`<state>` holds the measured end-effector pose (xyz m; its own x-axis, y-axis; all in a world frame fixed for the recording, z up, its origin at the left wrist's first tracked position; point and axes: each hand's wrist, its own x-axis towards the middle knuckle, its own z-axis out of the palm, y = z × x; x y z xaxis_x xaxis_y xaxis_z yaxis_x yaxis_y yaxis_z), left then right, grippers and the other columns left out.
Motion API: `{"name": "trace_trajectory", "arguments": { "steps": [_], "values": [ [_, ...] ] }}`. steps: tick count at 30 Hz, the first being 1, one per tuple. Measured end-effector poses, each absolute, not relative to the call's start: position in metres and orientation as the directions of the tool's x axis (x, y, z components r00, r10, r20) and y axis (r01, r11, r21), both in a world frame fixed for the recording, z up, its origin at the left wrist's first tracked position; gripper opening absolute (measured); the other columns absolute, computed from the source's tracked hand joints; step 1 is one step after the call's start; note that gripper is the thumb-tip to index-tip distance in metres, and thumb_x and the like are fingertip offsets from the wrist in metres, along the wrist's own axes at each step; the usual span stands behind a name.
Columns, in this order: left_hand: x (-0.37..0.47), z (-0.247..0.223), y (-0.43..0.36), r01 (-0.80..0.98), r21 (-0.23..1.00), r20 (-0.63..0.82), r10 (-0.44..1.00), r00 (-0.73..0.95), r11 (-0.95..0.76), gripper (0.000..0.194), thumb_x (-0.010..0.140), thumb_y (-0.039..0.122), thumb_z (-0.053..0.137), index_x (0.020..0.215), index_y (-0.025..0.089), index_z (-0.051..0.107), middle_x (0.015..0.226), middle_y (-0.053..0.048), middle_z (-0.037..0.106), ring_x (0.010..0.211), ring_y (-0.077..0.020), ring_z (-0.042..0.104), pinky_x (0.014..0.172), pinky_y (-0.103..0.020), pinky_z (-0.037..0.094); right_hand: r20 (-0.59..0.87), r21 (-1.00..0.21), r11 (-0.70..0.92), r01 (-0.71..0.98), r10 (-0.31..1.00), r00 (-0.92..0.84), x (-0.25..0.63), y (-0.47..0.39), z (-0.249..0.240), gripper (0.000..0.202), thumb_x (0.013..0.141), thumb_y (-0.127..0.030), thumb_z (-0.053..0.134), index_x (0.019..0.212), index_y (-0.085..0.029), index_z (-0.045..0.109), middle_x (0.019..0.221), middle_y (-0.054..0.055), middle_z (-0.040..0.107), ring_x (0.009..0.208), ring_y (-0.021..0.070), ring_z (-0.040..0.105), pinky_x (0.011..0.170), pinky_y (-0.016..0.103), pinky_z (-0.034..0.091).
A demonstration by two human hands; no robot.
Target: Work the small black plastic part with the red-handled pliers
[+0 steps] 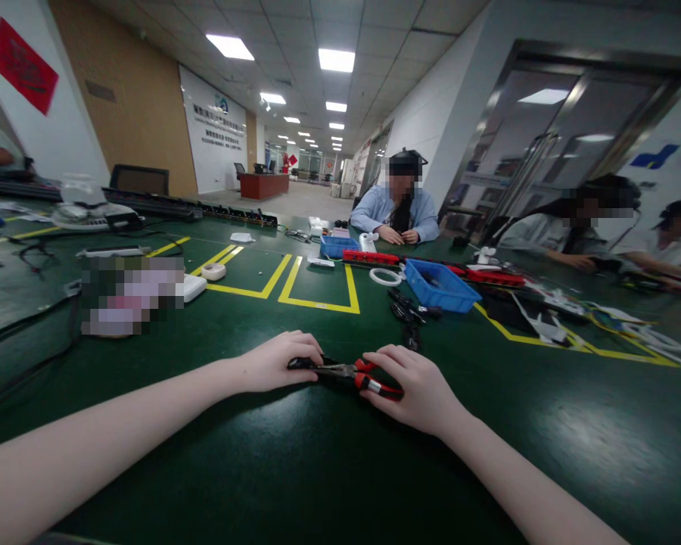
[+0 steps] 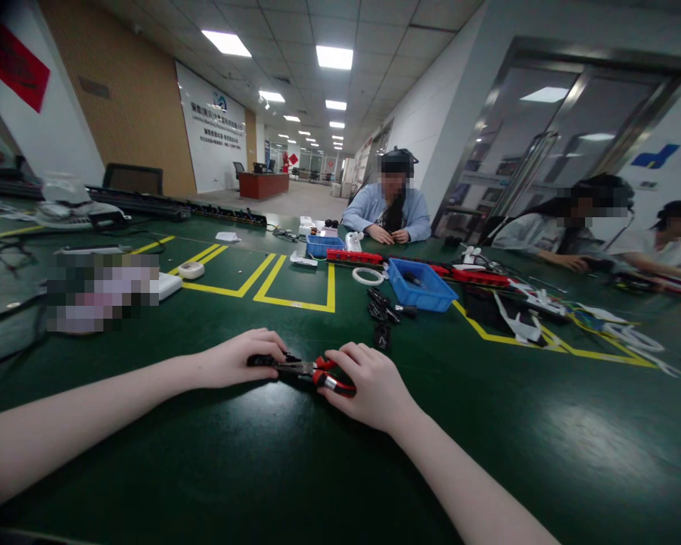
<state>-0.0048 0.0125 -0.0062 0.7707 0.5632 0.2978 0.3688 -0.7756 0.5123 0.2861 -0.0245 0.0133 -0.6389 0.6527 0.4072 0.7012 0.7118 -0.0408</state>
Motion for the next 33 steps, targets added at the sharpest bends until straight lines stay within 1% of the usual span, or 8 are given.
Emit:
{"name": "trace_trajectory", "arguments": {
  "steps": [7, 17, 27, 30, 33],
  "values": [
    [-0.005, -0.004, 0.012, 0.378, 0.51, 0.296, 0.57, 0.766, -0.773, 0.013, 0.09, 0.024, 0.065, 0.103, 0.02, 0.065, 0.114, -0.006, 0.064, 0.105, -0.0218, 0.059, 0.09, -0.036, 0.045, 0.398, 0.004, 0.723, 0.691, 0.633, -0.664, 0.29, -0.025, 0.019, 0.042, 0.082, -0.042, 0.067, 0.117, -0.018, 0.064, 0.106, 0.011, 0.068, 0.088, 0.0237, 0.065, 0.076, 0.039, 0.056],
    [-0.004, -0.004, 0.01, 0.383, 0.497, 0.296, 0.567, 0.769, -0.779, 0.013, 0.09, 0.024, 0.065, 0.103, 0.021, 0.065, 0.114, -0.005, 0.064, 0.104, -0.0211, 0.059, 0.09, -0.036, 0.045, 0.39, 0.002, 0.725, 0.688, 0.633, -0.669, 0.291, -0.024, 0.021, 0.042, 0.083, -0.042, 0.066, 0.117, -0.017, 0.065, 0.106, 0.012, 0.069, 0.088, 0.0235, 0.065, 0.076, 0.039, 0.055],
    [-0.004, -0.004, 0.01, 0.39, 0.503, 0.287, 0.575, 0.767, -0.771, 0.015, 0.091, 0.024, 0.065, 0.105, 0.021, 0.064, 0.113, -0.005, 0.063, 0.104, -0.0215, 0.059, 0.09, -0.037, 0.045, 0.422, 0.051, 0.711, 0.701, 0.621, -0.66, 0.296, -0.024, 0.025, 0.043, 0.083, -0.044, 0.065, 0.118, -0.018, 0.065, 0.107, 0.012, 0.068, 0.091, 0.0252, 0.065, 0.078, 0.041, 0.053],
    [-0.004, -0.005, 0.011, 0.386, 0.501, 0.29, 0.571, 0.768, -0.774, 0.014, 0.091, 0.024, 0.065, 0.104, 0.02, 0.064, 0.113, -0.006, 0.063, 0.104, -0.022, 0.059, 0.09, -0.038, 0.046, 0.439, 0.042, 0.719, 0.694, 0.611, -0.659, 0.299, -0.023, 0.027, 0.043, 0.084, -0.044, 0.064, 0.119, -0.018, 0.064, 0.107, 0.012, 0.068, 0.093, 0.0252, 0.064, 0.079, 0.04, 0.052],
    [-0.005, -0.006, 0.011, 0.358, 0.53, 0.299, 0.565, 0.769, -0.769, 0.013, 0.091, 0.023, 0.064, 0.104, 0.02, 0.064, 0.114, -0.007, 0.062, 0.106, -0.0217, 0.058, 0.092, -0.037, 0.047, 0.451, 0.035, 0.711, 0.702, 0.616, -0.646, 0.302, -0.022, 0.029, 0.045, 0.085, -0.044, 0.063, 0.121, -0.018, 0.062, 0.108, 0.012, 0.067, 0.095, 0.0256, 0.063, 0.08, 0.04, 0.051]
  ]
}}
